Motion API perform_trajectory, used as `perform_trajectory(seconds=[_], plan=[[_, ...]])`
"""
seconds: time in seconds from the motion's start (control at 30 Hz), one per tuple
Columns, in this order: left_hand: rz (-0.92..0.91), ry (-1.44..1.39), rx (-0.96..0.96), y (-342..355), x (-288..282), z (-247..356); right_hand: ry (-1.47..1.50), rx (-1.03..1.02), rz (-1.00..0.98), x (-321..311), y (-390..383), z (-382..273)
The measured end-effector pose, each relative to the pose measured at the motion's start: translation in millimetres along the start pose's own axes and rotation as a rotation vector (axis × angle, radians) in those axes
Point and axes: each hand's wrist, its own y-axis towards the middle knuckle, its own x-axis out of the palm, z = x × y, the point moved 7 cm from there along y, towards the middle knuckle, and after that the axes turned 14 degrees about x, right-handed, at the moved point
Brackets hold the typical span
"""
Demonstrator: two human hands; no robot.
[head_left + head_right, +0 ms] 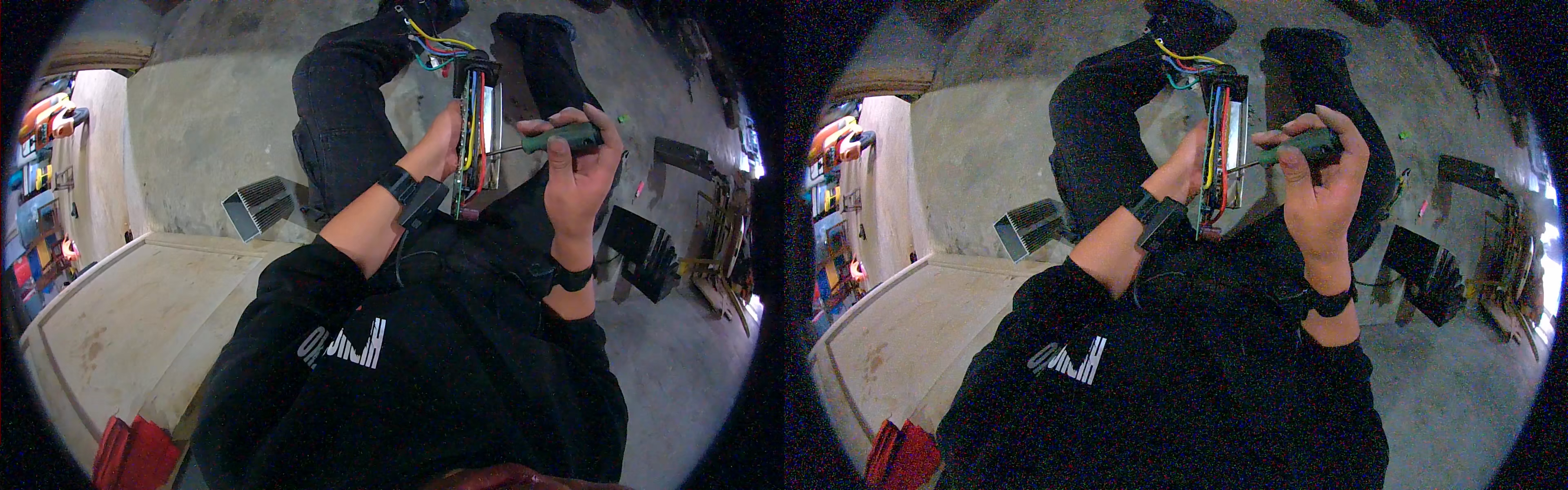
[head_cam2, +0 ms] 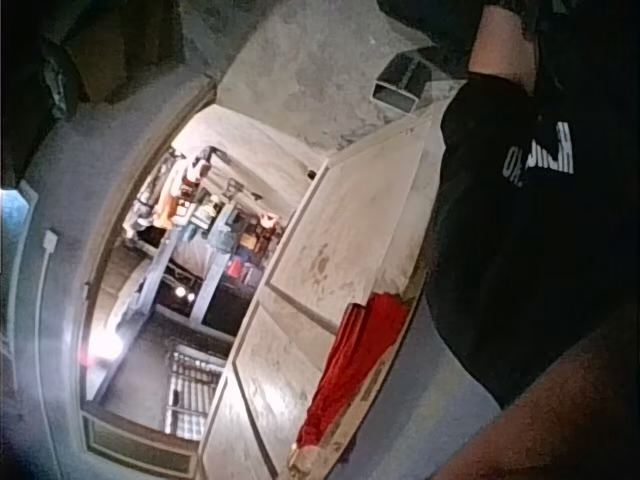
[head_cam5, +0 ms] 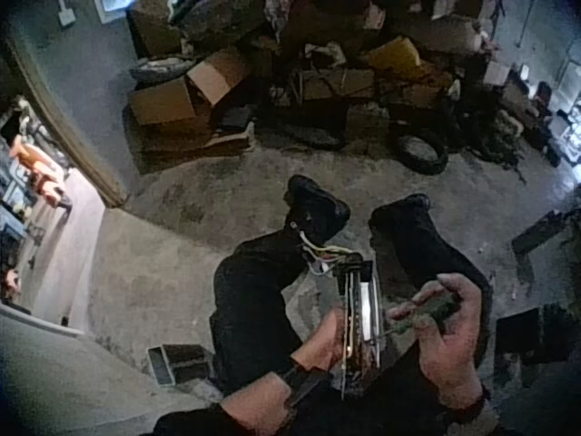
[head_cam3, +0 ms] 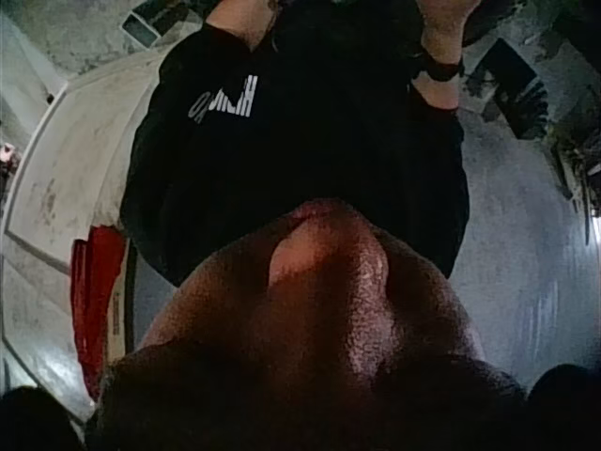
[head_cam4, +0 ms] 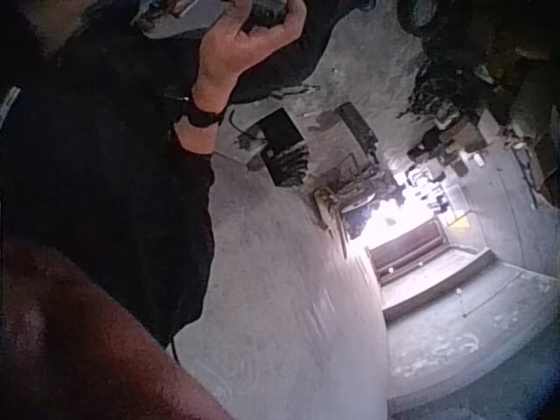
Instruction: The recorder is using a screwdriver to open or repair an electronic controller or power component while sitting on the floor.
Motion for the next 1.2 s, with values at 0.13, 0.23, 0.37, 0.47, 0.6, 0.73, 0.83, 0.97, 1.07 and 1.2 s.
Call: perform_trajectory(seconds=[0.13, 0.23, 0.37, 0.47, 0.6, 0.73, 0.83, 0.97, 1.07, 1.2], plan=[[-0.003, -0.021, 0.020, 6.7, -5.3, -5.1, -0.043, 0.007, -0.007, 0.2, -0.8, -1.3], [-0.022, -0.023, -0.018, 3.4, -2.2, -3.9, -0.044, 0.010, -0.013, -0.5, -1.0, -1.6], [-0.044, -0.027, -0.030, 2.3, -1.5, -2.7, -0.049, -0.005, -0.007, -1.3, -0.6, -1.8], [-0.002, -0.068, -0.016, 6.3, -3.4, -7.5, -0.044, 0.007, 0.001, -1.2, -0.6, -1.7], [0.007, -0.030, -0.019, 8.1, -6.6, -8.8, -0.030, 0.019, 0.011, -1.5, -0.6, -2.9], [-0.012, -0.037, 0.000, 10.8, -8.0, -9.8, -0.032, 0.004, 0.003, -1.2, 0.5, -4.0], [-0.027, -0.073, -0.014, 9.9, -5.3, -10.6, -0.026, 0.044, 0.007, -1.5, 0.4, -3.0], [-0.075, -0.092, -0.007, 9.5, -5.3, -9.4, -0.032, 0.040, -0.007, 0.6, 1.8, -4.1], [-0.152, -0.053, 0.013, 4.6, 2.0, -1.3, -0.036, 0.035, -0.006, -0.7, 2.1, -3.6], [-0.186, 0.018, 0.050, -7.2, 16.2, 10.3, -0.016, 0.047, 0.000, -2.9, 2.4, -0.6]])
